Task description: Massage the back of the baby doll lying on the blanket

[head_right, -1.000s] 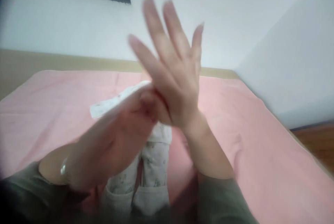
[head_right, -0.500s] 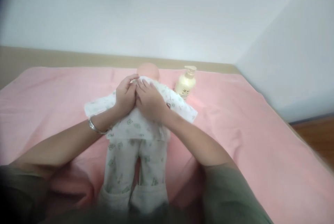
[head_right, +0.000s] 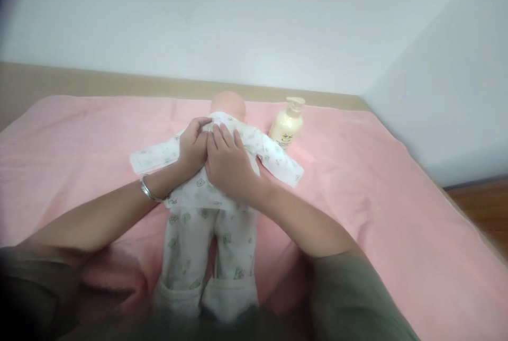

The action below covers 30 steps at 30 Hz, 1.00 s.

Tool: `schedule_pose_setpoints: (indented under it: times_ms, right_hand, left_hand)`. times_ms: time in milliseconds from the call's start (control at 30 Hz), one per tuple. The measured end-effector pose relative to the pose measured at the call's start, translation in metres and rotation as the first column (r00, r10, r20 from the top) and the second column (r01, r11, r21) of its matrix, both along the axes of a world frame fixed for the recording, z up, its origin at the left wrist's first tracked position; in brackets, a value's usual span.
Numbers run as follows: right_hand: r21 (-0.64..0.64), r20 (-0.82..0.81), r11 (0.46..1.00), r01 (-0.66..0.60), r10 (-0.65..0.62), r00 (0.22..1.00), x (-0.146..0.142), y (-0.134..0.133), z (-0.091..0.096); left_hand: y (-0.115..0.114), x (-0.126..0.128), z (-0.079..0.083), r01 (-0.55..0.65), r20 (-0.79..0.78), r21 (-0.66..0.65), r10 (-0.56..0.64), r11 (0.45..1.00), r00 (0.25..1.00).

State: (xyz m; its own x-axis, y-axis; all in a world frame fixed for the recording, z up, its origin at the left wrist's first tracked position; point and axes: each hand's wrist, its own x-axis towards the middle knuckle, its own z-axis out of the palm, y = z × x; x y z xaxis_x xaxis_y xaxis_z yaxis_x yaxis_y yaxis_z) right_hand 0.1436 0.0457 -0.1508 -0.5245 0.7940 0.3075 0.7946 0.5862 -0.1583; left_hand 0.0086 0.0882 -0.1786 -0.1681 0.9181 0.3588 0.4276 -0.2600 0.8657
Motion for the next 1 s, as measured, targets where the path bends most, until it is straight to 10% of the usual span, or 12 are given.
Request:
schedule_pose_setpoints:
  times_ms: [200, 367, 533, 667, 800, 1000]
  right_hand:
    - [-0.208, -0.021, 0.977, 0.045, -0.051, 0.998, 0.029, 0.057, 0.011]
    - [-0.098, -0.039, 0.966, 0.238, -0.243, 0.969, 0.014, 0.022, 0.004]
    - [0.03, 0.009, 0.999, 0.015, -0.015, 1.0, -0.005, -0.014, -0.002]
    - [-0.106, 0.029, 0.981, -0.163, 0.167, 0.985, 0.017, 0.03, 0.004]
    - [-0.152, -0.005, 0.987, -0.054, 0.054, 0.999, 0.033, 0.058, 0.009]
    - [0.028, 0.051, 0.996, 0.085, -0.086, 0.995, 0.003, -0.009, 0.001]
  left_hand:
    - [0.0, 0.001, 0.002, 0.014, -0.058, 0.015, -0.013, 1.0, 0.998]
    - [-0.001, 0.001, 0.002, 0.008, -0.053, 0.004, -0.008, 1.0, 0.999]
    - [0.001, -0.001, -0.003, 0.018, -0.028, 0.009, -0.018, 1.0, 0.999]
    - [0.002, -0.001, -0.003, 0.012, -0.035, 0.028, -0.011, 1.0, 0.999]
    - [0.001, 0.0, 0.001, 0.016, -0.069, 0.017, -0.015, 1.0, 0.998]
    - [0.0, 0.0, 0.0, 0.018, -0.053, 0.011, -0.017, 1.0, 0.998]
